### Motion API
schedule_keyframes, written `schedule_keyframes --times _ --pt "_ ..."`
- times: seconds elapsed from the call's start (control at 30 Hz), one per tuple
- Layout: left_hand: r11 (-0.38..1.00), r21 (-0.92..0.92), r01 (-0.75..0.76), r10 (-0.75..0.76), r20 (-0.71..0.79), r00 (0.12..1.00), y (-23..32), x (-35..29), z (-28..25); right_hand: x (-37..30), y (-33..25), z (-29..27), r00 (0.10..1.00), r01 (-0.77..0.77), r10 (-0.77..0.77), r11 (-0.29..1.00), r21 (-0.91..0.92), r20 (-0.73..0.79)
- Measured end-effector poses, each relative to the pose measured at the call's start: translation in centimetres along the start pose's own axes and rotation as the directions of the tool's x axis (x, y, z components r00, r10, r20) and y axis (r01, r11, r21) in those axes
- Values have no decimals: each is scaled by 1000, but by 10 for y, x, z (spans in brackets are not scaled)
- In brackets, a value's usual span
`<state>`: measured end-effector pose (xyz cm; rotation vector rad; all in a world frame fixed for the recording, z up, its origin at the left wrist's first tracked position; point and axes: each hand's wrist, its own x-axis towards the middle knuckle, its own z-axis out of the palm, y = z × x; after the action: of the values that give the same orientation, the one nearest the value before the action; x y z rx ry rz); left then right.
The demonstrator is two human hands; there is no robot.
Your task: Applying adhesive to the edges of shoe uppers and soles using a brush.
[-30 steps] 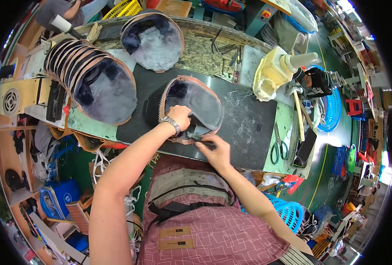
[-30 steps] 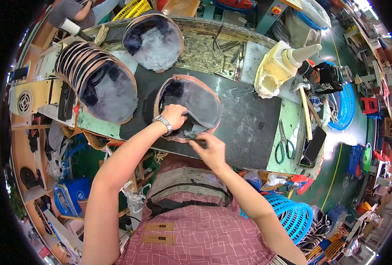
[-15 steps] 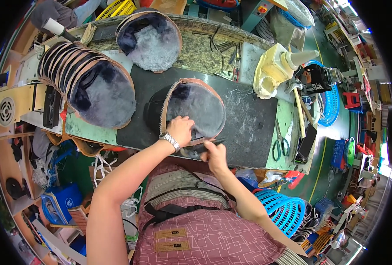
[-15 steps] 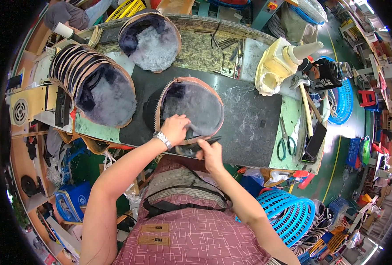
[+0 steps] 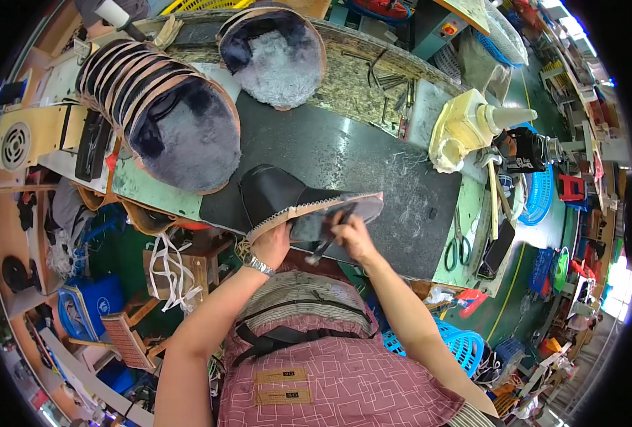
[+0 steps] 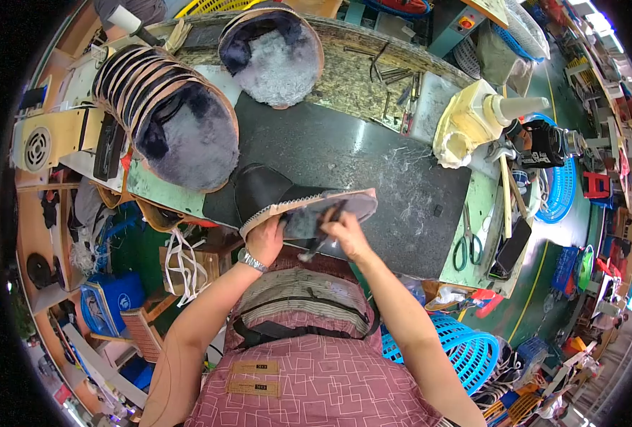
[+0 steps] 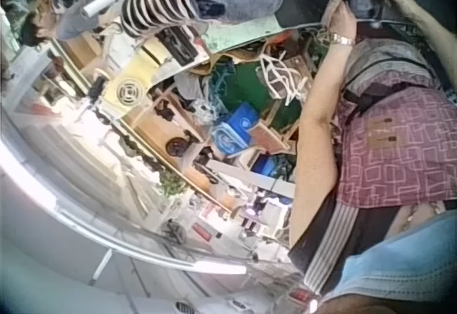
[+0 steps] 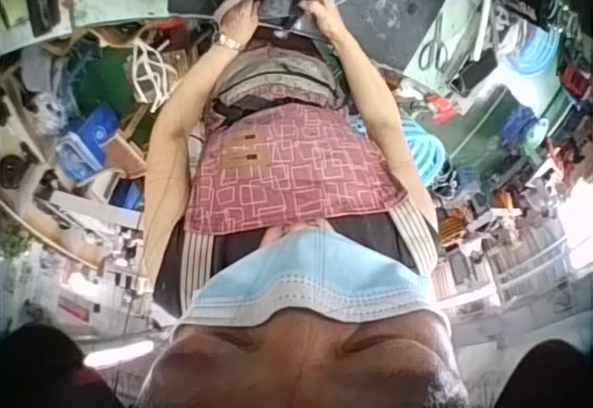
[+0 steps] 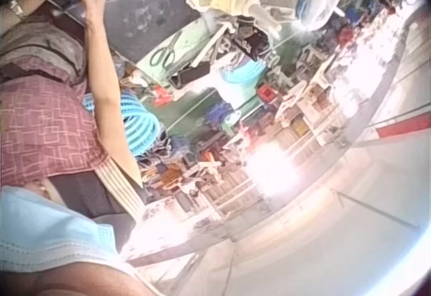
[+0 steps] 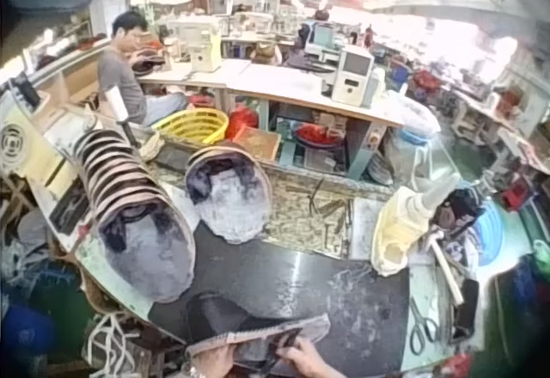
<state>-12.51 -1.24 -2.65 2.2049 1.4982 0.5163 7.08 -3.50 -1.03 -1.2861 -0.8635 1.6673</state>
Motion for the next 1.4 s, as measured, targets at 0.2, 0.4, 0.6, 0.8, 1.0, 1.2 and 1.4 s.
schedule_keyframes --times 0.2,0.4,0.6,0.8,1.0,1.2,1.4 --pt "962 101 254 -272 273 923 -8 12 -10 14 6 36 987 -53 67 994 -93 148" --pt "846 280 -453 449 80 890 -4 11 -27 16 -2 33 975 -70 97 987 -142 199" --pt "876 399 -273 166 281 945 -5 17 -17 4 19 24 970 67 5 956 -285 243" --pt "942 -30 336 -296 400 867 3 20 -23 9 14 35 982 84 -37 963 -255 184" --pt "975 66 -212 212 11 977 17 -4 -15 -19 -22 0 986 23 1 989 -144 164" --pt "974 12 226 -215 359 908 5 22 -13 -47 -20 34 938 286 -330 912 -294 -111" --pt "904 15 427 -311 707 635 -15 41 -31 -9 -8 73 758 428 -649 426 -797 60"
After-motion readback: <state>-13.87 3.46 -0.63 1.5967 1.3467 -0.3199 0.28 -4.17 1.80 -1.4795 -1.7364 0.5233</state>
